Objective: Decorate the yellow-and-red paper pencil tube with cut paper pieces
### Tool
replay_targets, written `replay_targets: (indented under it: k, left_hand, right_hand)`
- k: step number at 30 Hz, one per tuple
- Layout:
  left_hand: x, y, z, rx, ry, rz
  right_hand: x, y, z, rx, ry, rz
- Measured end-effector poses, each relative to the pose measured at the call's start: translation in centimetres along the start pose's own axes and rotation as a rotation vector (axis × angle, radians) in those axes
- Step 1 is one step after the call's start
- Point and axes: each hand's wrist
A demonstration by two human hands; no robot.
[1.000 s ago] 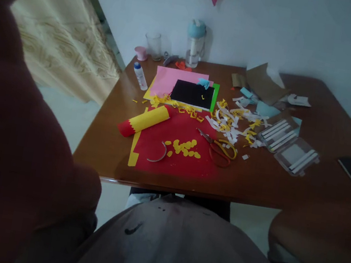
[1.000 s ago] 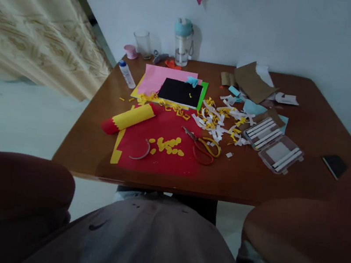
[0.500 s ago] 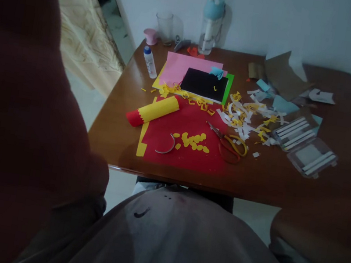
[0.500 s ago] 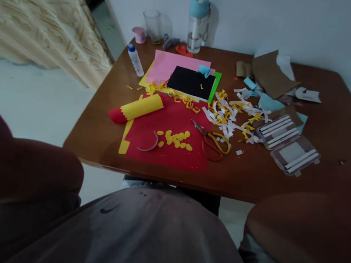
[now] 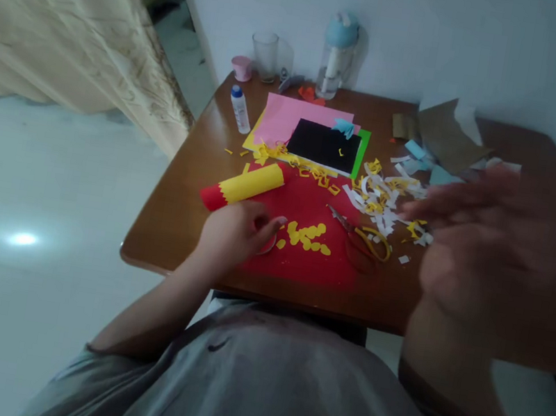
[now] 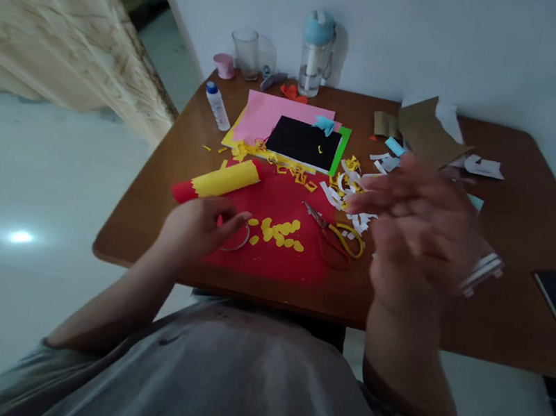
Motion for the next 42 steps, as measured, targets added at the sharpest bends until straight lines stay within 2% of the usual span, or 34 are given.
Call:
replay_targets:
  k: [1, 3, 5, 6, 8, 11, 14, 16, 17, 19, 21, 23, 27, 29, 34, 39, 42]
  left_hand:
    - [-0.5, -0.3, 1.3, -0.047, -0.172, -0.154]
    - [-1.4, -0.9, 3.4, -0.121, -0.323, -0.298]
    - [-2.0, -1.4, 4.4, -0.124, -0.347, -0.329]
    - [-2.3, -1.5, 4.5, -0.123, -0.343, -0.334]
    - [-2.6, -1.7, 4.2, -0.125, -0.329, -0.341]
    - [-3.0, -1.5, 3.4, -0.136, -0.290, -0.314]
    - [-2.9, -1.0, 2.9, -0.137, -0.224, -0.234]
    - [-2.5, -0.5, 3.0, -0.105, -0.121, -0.104]
    - [-2.1, -0.3, 3.2, -0.074, -0.043, -0.001]
    - [-1.0, 0.0, 3.6, 0.076, 0.193, 0.334]
    - [0.2, -0.1, 4.0, 0.188, 0.333, 0.613]
    - [1.4, -0.7, 4.5, 0.216, 0.411, 0.706]
    - [2.7, -2.0, 5.4, 0.264, 0.462, 0.797]
    - [2.8, -2.2, 5.8, 0.314, 0.385, 0.826]
    - [2.7, -1.4, 5.9, 0.386, 0.100, 0.870]
    - [3.1, -0.7, 5.8, 0.306, 0.115, 0.886]
    - [3.1, -0.4, 5.9, 0.299, 0.142, 0.871]
  right_hand:
    - [0.9, 0.4, 0.9, 0.070, -0.057, 0.002]
    - [2.9, 1.5, 3.1, -0.052, -0.024, 0.102]
    - [4.8, 2.8, 5.5, -0.101, 0.032, 0.195]
    - [5.6, 3.5, 6.6, -0.166, 0.063, 0.229]
    - [6.7, 4.8, 8.2, -0.226, 0.084, 0.242]
    - [7.1, 6.3, 9.3, -0.309, 0.106, 0.232]
    - [6.6, 6.9, 9.5, -0.380, 0.113, 0.206]
    - [6.2, 7.0, 9.5, -0.410, 0.101, 0.185]
    - [6.0, 7.0, 9.4, -0.420, 0.090, 0.174]
    - [5.6, 6.9, 9.3, -0.416, 0.063, 0.151]
    - [5.3, 6.7, 9.0, -0.379, 0.033, 0.132]
    - [4.9, 6.5, 8.5, -0.296, 0.000, 0.106]
    - [3.9, 6.1, 7.4, -0.066, -0.024, 0.069]
    - [3.3, 5.8, 6.8, -0.020, 0.024, 0.033]
    - [2.0, 5.3, 5.8, -0.062, 0.100, -0.056]
    - [1.2, 5.1, 5.2, -0.075, 0.126, -0.063]
    - [0.9, 5.0, 4.7, -0.088, 0.106, -0.052]
Point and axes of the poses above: each hand's wrist, its own y-axis away from the middle knuckle, its own z-axis out of the palm, x = y × z, and after that the axes turned 15 degrees about y, right-handed
